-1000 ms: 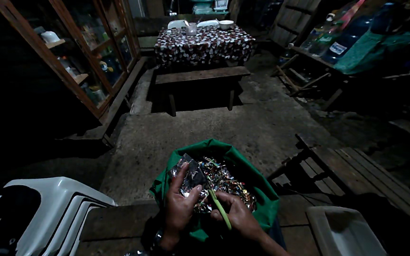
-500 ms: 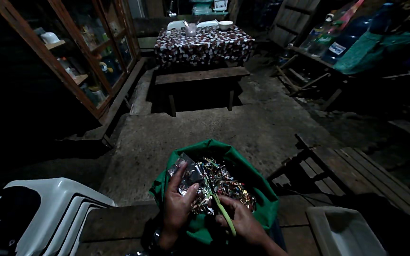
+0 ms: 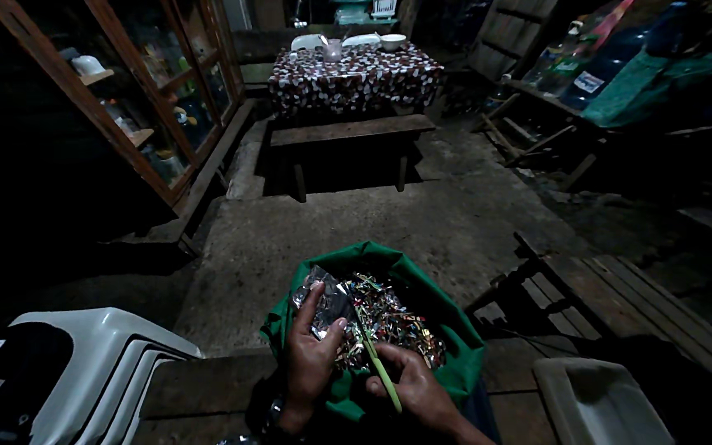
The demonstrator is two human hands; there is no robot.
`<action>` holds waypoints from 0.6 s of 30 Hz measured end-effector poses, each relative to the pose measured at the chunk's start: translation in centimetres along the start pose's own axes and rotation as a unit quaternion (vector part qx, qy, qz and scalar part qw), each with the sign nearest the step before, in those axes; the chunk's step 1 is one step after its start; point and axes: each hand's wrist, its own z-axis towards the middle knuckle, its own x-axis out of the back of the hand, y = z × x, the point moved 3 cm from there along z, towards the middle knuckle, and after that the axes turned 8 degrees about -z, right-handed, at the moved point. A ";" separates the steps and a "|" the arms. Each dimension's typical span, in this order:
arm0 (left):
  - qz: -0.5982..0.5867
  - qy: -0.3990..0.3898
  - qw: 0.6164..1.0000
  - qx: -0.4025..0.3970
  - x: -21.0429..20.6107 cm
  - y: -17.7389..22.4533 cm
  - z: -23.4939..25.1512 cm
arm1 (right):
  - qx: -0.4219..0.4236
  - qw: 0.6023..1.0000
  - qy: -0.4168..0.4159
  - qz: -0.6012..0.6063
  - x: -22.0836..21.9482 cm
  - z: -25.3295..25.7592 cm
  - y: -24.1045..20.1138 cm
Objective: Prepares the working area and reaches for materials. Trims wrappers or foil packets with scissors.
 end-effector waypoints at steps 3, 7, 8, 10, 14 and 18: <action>-0.004 -0.022 1.000 0.002 -0.2 0.1 -0.3 | -0.007 1.000 0.007 0.003 -0.1 0.2 -0.5; -0.010 -0.025 1.000 0.007 -0.4 -0.1 -0.6 | 0.006 1.000 0.011 0.006 0.1 0.6 -0.9; -0.008 -0.022 1.000 0.006 -0.3 -0.1 -0.6 | 0.011 1.000 0.014 0.008 0.1 0.6 -0.8; -0.008 -0.017 1.000 0.003 -0.2 -0.2 -0.5 | 0.016 1.000 0.018 0.010 0.2 0.5 -0.5; -0.017 -0.010 1.000 0.004 -0.2 0.0 -0.4 | 0.009 1.000 0.009 0.010 0.2 0.3 -0.3; -0.016 0.005 1.000 -0.002 -0.1 0.2 -0.2 | -0.006 1.000 -0.020 -0.010 0.3 0.1 -0.4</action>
